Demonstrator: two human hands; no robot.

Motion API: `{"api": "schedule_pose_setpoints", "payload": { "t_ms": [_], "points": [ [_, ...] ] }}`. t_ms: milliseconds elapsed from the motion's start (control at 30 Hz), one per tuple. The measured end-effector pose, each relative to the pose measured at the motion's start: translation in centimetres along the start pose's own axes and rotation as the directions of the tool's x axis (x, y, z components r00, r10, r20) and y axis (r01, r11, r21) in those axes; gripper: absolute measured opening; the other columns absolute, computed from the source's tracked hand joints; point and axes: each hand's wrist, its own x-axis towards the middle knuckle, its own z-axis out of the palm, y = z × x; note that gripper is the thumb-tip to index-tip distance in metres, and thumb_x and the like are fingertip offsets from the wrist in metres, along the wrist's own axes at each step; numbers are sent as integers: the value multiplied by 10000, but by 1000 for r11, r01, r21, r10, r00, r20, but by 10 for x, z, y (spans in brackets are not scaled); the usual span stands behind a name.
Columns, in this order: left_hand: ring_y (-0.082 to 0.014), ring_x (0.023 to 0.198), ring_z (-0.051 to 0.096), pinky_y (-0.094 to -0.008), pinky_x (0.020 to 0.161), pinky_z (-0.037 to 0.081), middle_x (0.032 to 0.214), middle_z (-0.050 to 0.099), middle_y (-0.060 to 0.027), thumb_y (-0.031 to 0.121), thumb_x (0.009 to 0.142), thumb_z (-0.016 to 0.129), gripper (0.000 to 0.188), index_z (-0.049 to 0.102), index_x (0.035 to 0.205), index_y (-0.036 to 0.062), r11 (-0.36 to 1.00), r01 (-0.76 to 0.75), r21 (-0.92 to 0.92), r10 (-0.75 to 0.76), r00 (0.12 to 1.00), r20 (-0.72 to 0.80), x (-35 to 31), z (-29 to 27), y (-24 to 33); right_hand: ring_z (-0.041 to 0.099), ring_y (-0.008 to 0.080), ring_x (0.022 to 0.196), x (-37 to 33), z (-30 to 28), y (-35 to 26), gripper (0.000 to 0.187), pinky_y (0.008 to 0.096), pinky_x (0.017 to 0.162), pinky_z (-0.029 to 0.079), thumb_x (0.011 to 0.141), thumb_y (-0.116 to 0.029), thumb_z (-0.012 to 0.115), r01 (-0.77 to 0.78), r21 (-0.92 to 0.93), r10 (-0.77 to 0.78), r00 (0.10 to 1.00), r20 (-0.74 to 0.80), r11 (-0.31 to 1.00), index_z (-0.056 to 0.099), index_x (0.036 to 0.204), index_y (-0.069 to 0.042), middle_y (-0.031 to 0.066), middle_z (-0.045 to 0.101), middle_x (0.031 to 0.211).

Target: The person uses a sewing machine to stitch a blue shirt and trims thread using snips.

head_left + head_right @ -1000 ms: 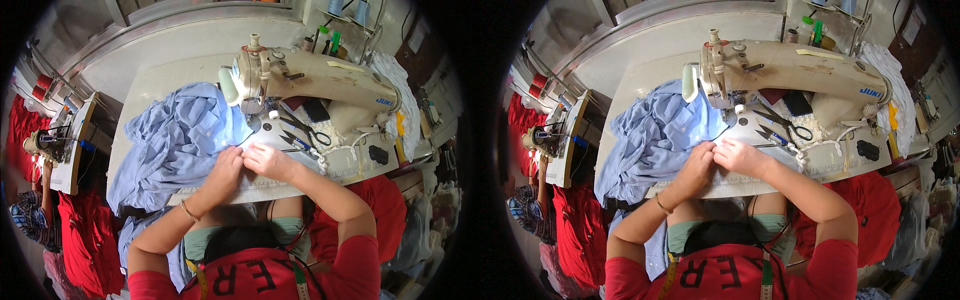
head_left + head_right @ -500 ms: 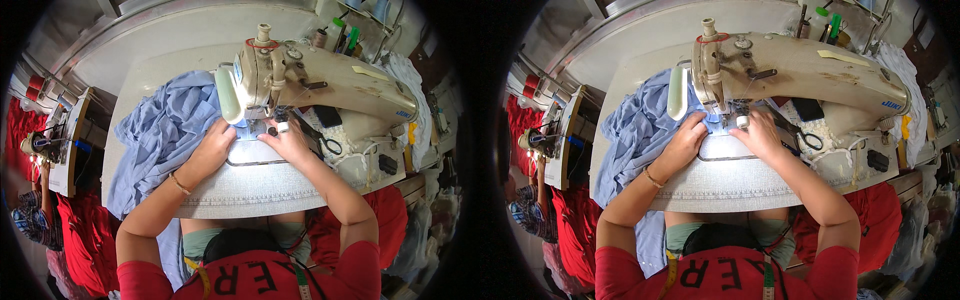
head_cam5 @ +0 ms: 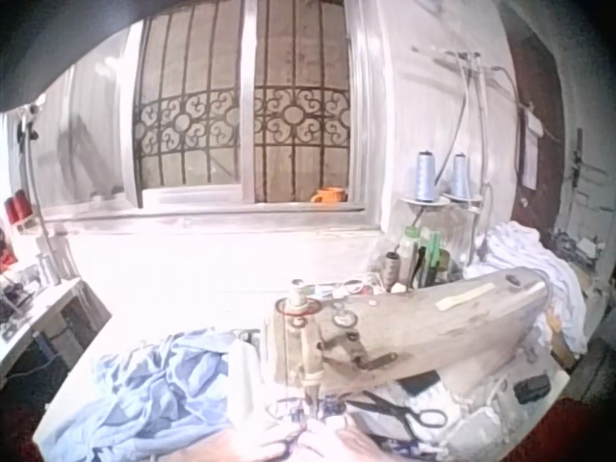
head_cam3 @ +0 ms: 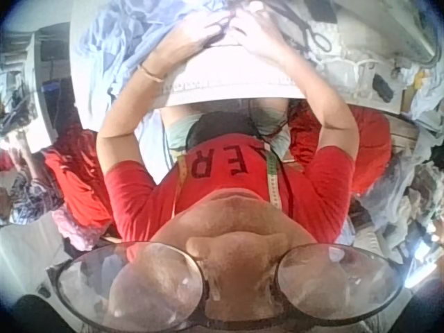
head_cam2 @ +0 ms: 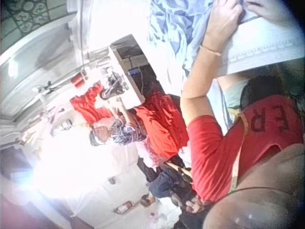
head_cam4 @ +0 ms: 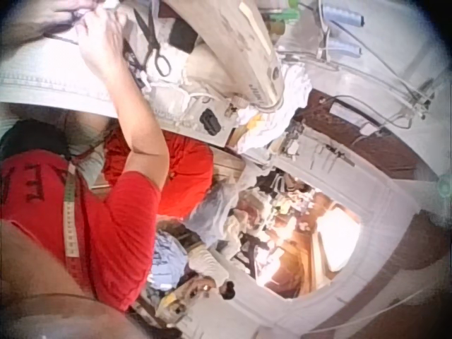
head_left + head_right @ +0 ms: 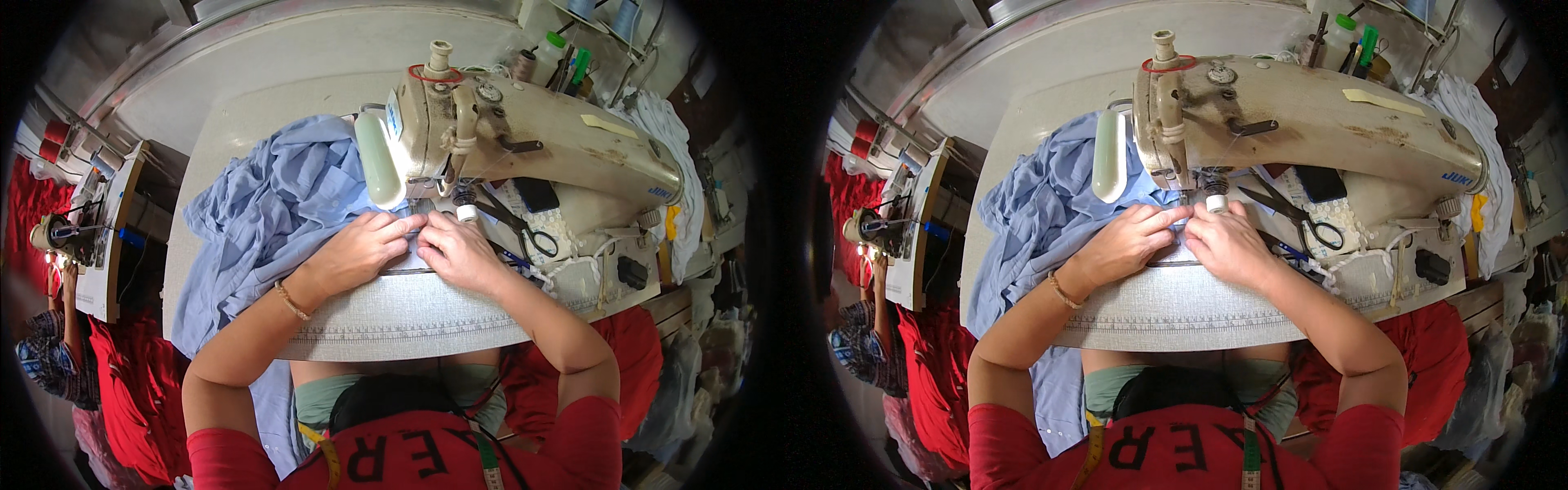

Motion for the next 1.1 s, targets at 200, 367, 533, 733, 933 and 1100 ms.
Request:
{"api": "schedule_pose_setpoints", "payload": {
  "t_ms": [200,367,533,733,933,1100],
  "points": [
    [-251,920,523,-365,856,427,1131,568,-104,68,762,580,121,558,873,24,1000,-6,16,6,999,-37,-1,7,-4,579,340,920,39,-2,36,156,466,830,395,797,-123,562,-106,-332,-4,949,-317,937,628,896,-21,188,620,983],
    [-260,858,535,-367,773,449,889,532,-109,64,736,600,153,557,875,18,985,123,120,-118,992,-51,-3,7,17,556,340,985,52,-3,67,226,454,897,384,792,-105,559,-192,-205,82,889,-450,960,618,991,-14,181,625,1001],
    [-248,813,526,-345,732,459,865,486,-101,63,708,587,174,568,875,16,994,105,23,-103,992,-77,-6,15,12,587,295,914,15,-9,25,160,444,985,322,818,-114,596,-27,-323,-44,976,-213,946,676,955,-92,88,645,955],
    [-223,857,506,-317,768,453,906,472,-88,93,748,537,258,583,978,-15,981,40,191,-55,996,75,-7,7,24,570,200,946,-20,-15,10,167,478,1022,244,782,-105,619,152,-235,-183,976,-116,960,676,937,-130,37,636,951],
    [-221,869,503,-316,799,450,937,476,-89,93,755,525,301,580,1025,-27,977,46,207,-74,989,126,-7,4,26,562,148,973,-23,-6,2,216,483,1035,234,758,-147,615,255,-428,-324,941,-95,867,663,968,-158,-13,587,944],
    [-230,870,512,-322,812,449,928,498,-89,76,752,547,291,587,1022,-25,989,84,124,-95,992,88,-7,4,25,554,130,981,-24,-5,1,210,483,1047,225,793,-156,563,280,-491,-357,931,-70,825,662,978,-161,-23,579,933]
  ]
}}
